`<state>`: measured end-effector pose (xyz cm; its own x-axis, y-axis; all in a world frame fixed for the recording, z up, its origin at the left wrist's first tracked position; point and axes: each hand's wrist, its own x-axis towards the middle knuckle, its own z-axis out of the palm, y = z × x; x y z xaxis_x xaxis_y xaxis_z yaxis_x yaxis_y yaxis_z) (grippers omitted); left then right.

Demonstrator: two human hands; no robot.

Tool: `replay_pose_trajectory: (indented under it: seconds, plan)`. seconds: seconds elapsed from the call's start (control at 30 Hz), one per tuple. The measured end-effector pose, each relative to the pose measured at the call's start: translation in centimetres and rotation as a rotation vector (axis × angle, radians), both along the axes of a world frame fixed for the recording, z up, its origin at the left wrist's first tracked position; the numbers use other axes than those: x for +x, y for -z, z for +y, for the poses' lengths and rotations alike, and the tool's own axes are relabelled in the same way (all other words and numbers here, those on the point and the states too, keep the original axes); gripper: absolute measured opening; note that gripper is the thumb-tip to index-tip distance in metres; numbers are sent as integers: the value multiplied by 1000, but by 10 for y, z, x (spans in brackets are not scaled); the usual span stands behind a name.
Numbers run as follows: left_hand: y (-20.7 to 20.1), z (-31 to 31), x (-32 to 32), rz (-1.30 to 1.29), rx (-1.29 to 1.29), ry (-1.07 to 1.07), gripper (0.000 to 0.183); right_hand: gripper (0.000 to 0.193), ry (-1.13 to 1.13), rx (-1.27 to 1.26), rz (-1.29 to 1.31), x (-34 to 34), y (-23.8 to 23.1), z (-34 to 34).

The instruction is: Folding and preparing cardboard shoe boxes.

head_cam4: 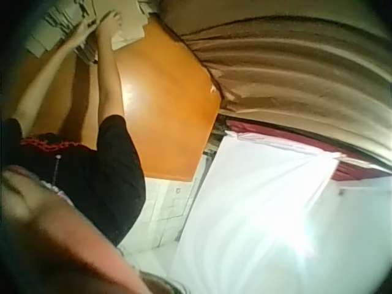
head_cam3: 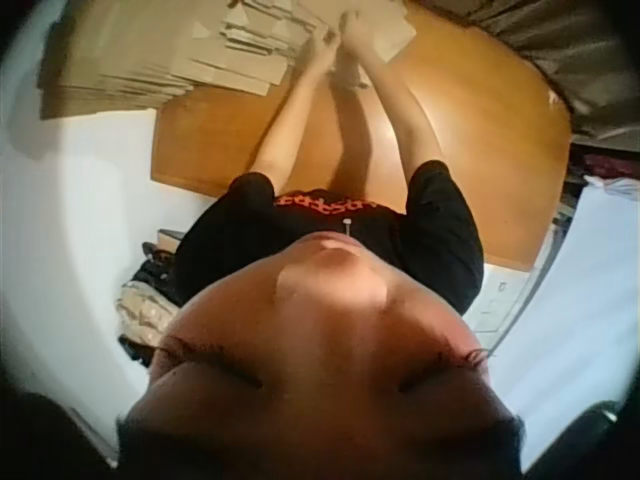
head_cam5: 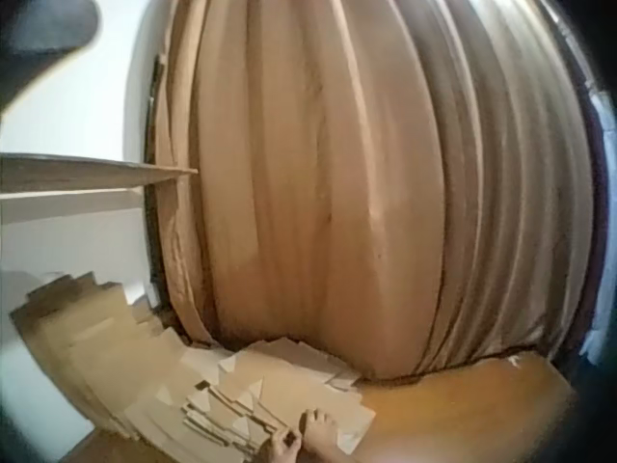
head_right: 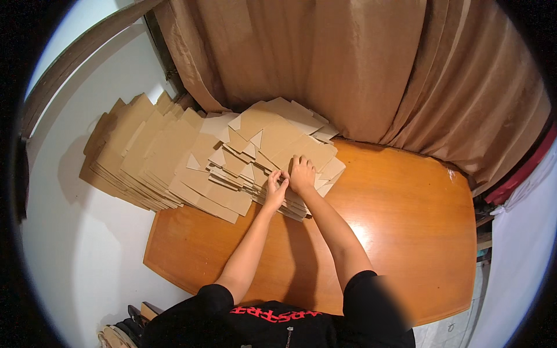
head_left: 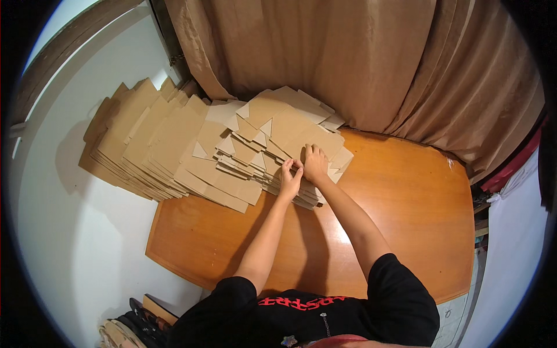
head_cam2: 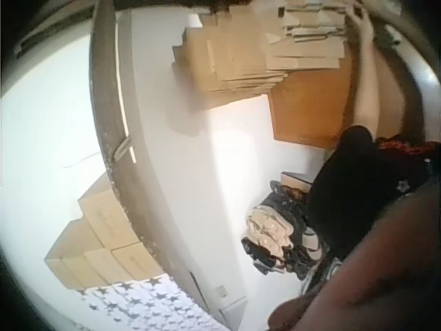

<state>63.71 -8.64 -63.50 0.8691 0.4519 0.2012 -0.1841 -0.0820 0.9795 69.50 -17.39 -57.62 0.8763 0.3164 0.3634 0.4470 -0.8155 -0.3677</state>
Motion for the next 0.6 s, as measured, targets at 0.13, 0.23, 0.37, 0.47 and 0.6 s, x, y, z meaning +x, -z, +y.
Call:
replay_pose_trajectory:
  seconds: [0.13,0.23,0.37,0.47,0.6]
  plan:
    - [-13,1,-6,123,-18,99,54,54,-2,-241,43,4,3,-4]
    - [-11,5,-6,126,-40,121,55,45,-21,-326,-78,4,6,0]
    - [-14,0,-2,83,-46,102,53,25,-137,-193,108,22,-5,-3]
    - [-23,0,-2,174,41,80,50,19,-90,-83,38,24,-30,-14]
    - [-35,-3,-11,277,-32,17,53,21,-59,-39,-62,-2,-71,-36]
